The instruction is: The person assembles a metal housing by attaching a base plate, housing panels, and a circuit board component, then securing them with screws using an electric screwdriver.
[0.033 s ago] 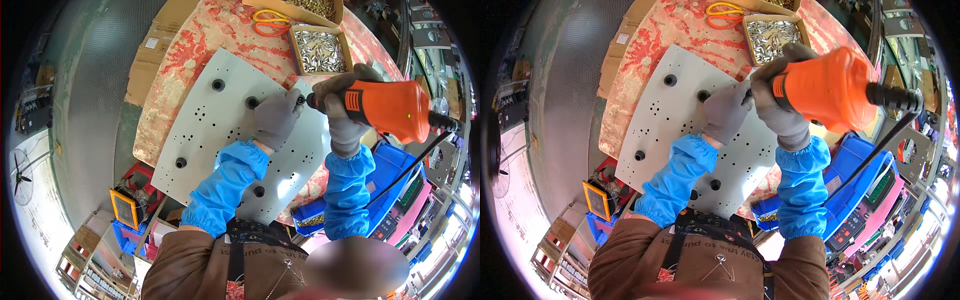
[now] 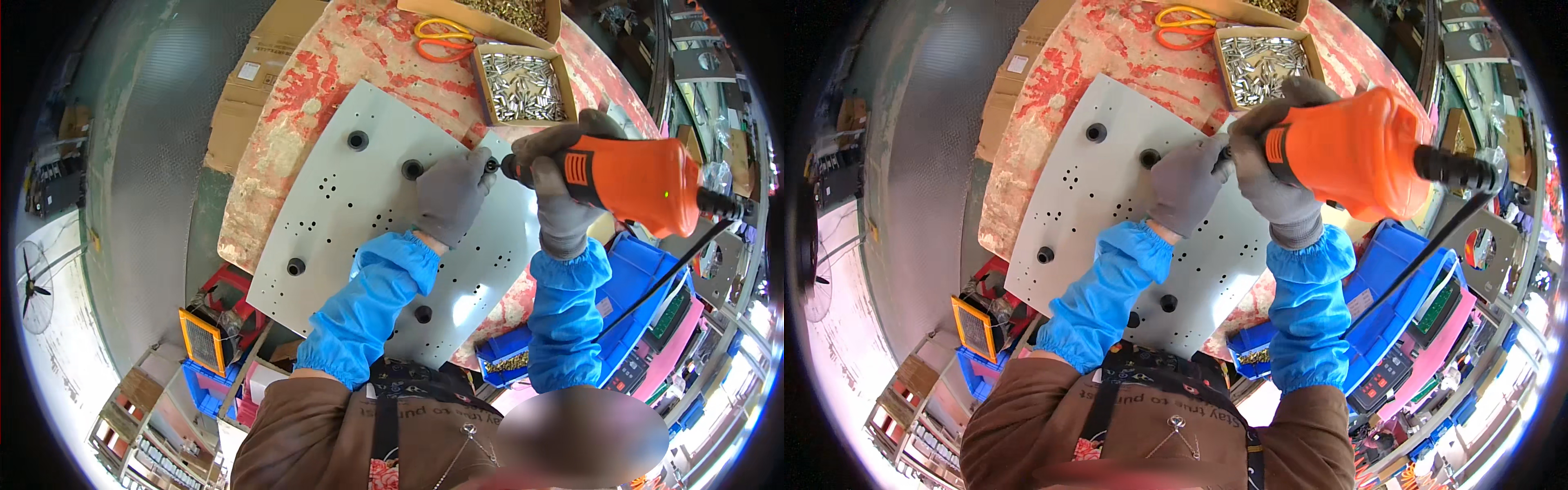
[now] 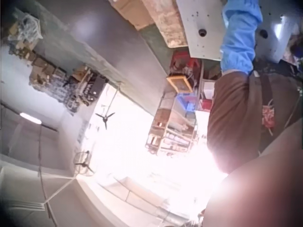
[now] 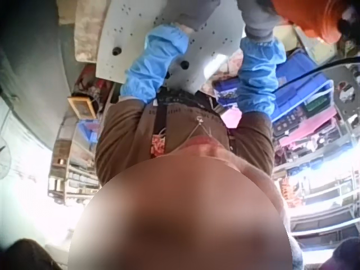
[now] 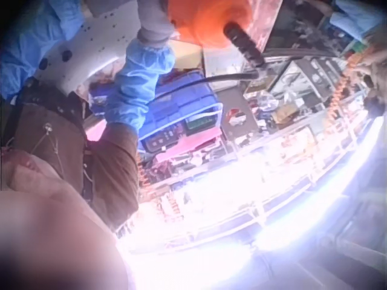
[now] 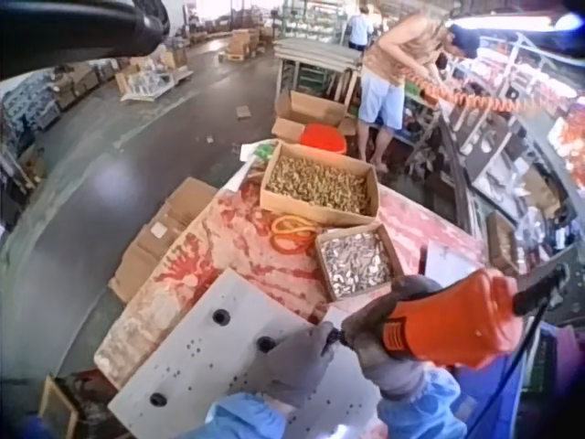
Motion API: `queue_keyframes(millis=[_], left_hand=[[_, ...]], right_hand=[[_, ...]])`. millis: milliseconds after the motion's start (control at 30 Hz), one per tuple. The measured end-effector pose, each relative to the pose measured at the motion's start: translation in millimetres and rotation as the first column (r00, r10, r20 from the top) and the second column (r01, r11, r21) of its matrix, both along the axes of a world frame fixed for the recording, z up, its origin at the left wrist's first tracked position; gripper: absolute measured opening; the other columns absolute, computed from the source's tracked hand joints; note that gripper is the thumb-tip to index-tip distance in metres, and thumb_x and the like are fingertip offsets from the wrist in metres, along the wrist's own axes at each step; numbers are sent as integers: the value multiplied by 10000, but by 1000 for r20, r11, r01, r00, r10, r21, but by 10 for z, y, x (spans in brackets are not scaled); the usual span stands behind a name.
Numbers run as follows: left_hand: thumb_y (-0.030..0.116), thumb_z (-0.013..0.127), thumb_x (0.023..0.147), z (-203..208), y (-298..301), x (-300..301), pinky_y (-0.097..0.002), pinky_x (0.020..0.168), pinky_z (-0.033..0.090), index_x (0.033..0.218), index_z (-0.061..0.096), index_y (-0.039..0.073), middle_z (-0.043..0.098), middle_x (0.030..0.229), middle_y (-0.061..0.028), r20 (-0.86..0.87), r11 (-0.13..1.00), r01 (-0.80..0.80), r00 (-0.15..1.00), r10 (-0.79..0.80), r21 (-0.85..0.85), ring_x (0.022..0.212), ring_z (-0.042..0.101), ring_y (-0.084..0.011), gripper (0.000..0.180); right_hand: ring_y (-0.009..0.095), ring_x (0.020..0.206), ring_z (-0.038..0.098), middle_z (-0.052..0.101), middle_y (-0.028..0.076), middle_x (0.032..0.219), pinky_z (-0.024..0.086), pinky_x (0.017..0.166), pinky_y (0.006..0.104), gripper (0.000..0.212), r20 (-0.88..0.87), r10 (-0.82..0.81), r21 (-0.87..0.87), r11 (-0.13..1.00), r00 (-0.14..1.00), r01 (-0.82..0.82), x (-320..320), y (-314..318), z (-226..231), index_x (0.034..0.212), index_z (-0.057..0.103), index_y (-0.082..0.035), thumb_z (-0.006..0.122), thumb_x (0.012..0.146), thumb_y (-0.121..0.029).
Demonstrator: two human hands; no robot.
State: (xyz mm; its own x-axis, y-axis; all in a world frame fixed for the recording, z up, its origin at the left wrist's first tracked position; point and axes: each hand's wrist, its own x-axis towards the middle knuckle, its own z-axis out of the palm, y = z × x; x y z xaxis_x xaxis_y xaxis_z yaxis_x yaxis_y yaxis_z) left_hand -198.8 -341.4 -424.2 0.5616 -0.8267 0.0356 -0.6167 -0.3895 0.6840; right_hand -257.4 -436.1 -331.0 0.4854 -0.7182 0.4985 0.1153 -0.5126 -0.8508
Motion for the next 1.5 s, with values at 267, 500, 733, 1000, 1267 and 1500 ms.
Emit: queue_keyframes(millis=[267,500,733,1000,1267,1500], left_hand=[[299,639,786,-2,-1,-12,-425,581,465,1006,588,120,616,773,-89,23,1000,-13,1000,13,-11,694,603,-300,288],[290,594,821,-3,-15,-10,-428,558,468,958,568,110,613,716,-89,127,999,20,992,-16,-27,672,616,-279,228],[319,590,809,-81,-73,30,-429,519,453,975,615,147,622,678,-87,143,997,73,987,-75,19,622,616,-284,240],[365,592,814,-101,-117,-207,-429,566,461,1052,624,148,647,742,-107,157,988,-155,976,153,5,677,625,-309,324],[256,554,878,-1,211,-74,-387,674,508,1158,554,49,649,896,-154,-434,968,-159,899,61,-194,779,628,-209,348],[217,413,980,266,741,-103,-195,603,505,1179,481,3,584,1016,-110,-932,934,-322,-266,-245,-154,750,570,-123,300]], right_hand=[[127,598,563,576,23,668,465,607,251,208,-3,138,-62,988,990,-138,-54,-44,-26,825,581,11,622,624,45],[151,622,574,582,56,726,494,597,294,378,9,-15,45,999,1000,15,-2,26,-13,1023,483,-15,623,674,30],[157,581,601,628,82,734,505,557,263,609,197,-76,221,975,977,32,-198,197,465,1208,396,24,656,659,75],[259,677,633,614,170,817,551,678,428,724,475,-23,74,997,880,-14,-874,428,677,1365,240,-25,454,692,134],[244,708,605,592,134,838,539,695,476,596,495,-20,49,999,869,-5,-1003,653,575,1347,302,-50,553,809,-100],[266,686,615,580,124,805,545,697,489,672,572,34,126,984,820,-128,-839,833,633,1361,269,-74,652,811,-129]])
